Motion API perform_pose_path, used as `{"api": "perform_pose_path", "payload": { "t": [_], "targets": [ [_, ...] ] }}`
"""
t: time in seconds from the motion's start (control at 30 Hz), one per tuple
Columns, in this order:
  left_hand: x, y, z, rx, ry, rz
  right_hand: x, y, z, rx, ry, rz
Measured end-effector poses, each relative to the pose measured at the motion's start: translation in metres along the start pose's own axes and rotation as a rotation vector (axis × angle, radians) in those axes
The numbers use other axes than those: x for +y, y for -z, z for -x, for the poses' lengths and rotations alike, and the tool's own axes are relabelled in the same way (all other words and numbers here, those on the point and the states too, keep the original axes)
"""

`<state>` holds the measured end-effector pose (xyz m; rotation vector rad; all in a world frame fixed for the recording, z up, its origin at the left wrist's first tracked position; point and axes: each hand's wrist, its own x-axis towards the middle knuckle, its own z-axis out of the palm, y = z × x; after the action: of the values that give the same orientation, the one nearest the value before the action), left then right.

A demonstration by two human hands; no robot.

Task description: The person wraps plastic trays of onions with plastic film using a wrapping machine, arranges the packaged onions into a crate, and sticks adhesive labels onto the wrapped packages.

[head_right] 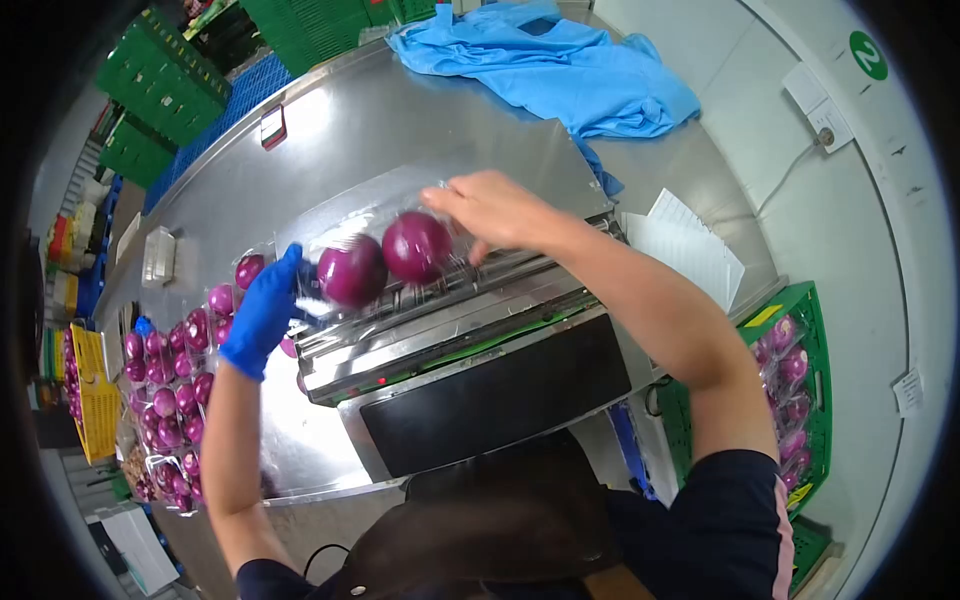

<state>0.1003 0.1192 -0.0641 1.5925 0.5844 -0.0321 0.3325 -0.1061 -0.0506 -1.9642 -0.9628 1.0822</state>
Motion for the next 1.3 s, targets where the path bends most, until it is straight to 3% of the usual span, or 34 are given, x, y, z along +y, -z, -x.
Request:
{"api": "perform_pose_path", "payload": {
  "t": [0.07, 0.1, 0.17, 0.3, 0.37, 0.4, 0.43, 0.47, 0.5, 0.6, 0.7, 0.77, 0.87, 0.93, 0.97, 1.0, 1.07, 1.1, 1.13, 1.17, 1.23, 1.27, 1.3],
  "targets": [
    [0.035, -0.027, 0.042, -0.016, 0.07, -0.07, -0.002, -0.007, 0.036, 0.011, -0.043, -0.05],
    [0.024, -0.031, 0.05, -0.035, 0.011, -0.192, -0.004, -0.016, 0.054, -0.046, -0.134, -0.085],
    [-0.001, -0.049, 0.075, 0.032, 0.297, 0.113, -0.004, -0.032, 0.088, -0.152, -0.317, -0.148],
    [-0.063, -0.073, 0.107, -0.036, 0.354, 0.08, 0.04, -0.074, 0.126, -0.109, -0.323, -0.202],
    [-0.103, -0.085, 0.118, 0.115, 0.306, 0.1, 0.052, -0.09, 0.136, -0.055, -0.336, -0.205],
    [-0.078, -0.113, 0.124, 0.289, 0.14, 0.062, 0.068, -0.105, 0.137, 0.125, -0.159, -0.125],
    [-0.126, -0.117, 0.119, 0.446, 0.023, 0.047, 0.092, -0.125, 0.136, 0.304, 0.02, -0.045],
    [-0.12, -0.121, 0.12, 0.505, 0.07, -0.102, 0.106, -0.137, 0.136, 0.484, 0.201, 0.04],
    [-0.112, -0.128, 0.119, 0.561, 0.114, -0.251, 0.109, -0.138, 0.134, 0.541, 0.188, 0.05],
    [-0.126, -0.15, 0.109, 0.94, -0.383, -0.529, 0.118, -0.15, 0.121, 0.782, 0.195, 0.035],
    [-0.152, -0.12, 0.134, 0.914, -0.193, -0.546, 0.123, -0.136, 0.133, 0.701, 0.142, 0.179],
    [-0.162, -0.098, 0.165, 0.737, -0.151, -0.725, 0.121, -0.121, 0.153, 0.665, 0.116, 0.266],
    [-0.19, -0.087, 0.213, 0.473, -0.06, -0.928, 0.124, -0.112, 0.195, 0.324, -0.324, -0.032],
    [-0.235, -0.088, 0.239, 0.296, 0.159, -0.707, 0.156, -0.131, 0.215, 0.179, -0.56, -0.11],
    [-0.187, -0.117, 0.229, 0.285, 0.4, -0.419, 0.17, -0.145, 0.217, 0.18, -0.556, -0.09],
    [-0.195, -0.129, 0.228, 0.281, 0.559, -0.226, 0.188, -0.164, 0.218, 0.178, -0.55, -0.07],
    [-0.235, -0.153, 0.211, 0.049, 0.372, -0.774, 0.254, -0.228, 0.211, 0.203, -0.439, -0.072],
    [-0.253, -0.165, 0.21, 0.046, 0.417, -0.283, 0.282, -0.267, 0.2, 0.229, -0.332, -0.107],
    [-0.271, -0.178, 0.208, 0.126, 0.479, 0.407, 0.255, -0.271, 0.196, 0.152, -0.167, -0.273],
    [-0.288, -0.19, 0.206, 0.203, 0.561, 0.873, 0.223, -0.264, 0.191, 0.078, 0.005, -0.427],
    [-0.284, -0.206, 0.203, 0.235, 0.598, 0.949, 0.199, -0.266, 0.186, 0.003, 0.086, -0.652],
    [-0.274, -0.211, 0.203, 0.235, 0.563, 0.882, 0.182, -0.269, 0.186, -0.015, -0.008, -1.067],
    [-0.258, -0.215, 0.2, 0.236, 0.496, 0.796, 0.167, -0.267, 0.19, -0.088, -0.045, -1.14]
  ]
}}
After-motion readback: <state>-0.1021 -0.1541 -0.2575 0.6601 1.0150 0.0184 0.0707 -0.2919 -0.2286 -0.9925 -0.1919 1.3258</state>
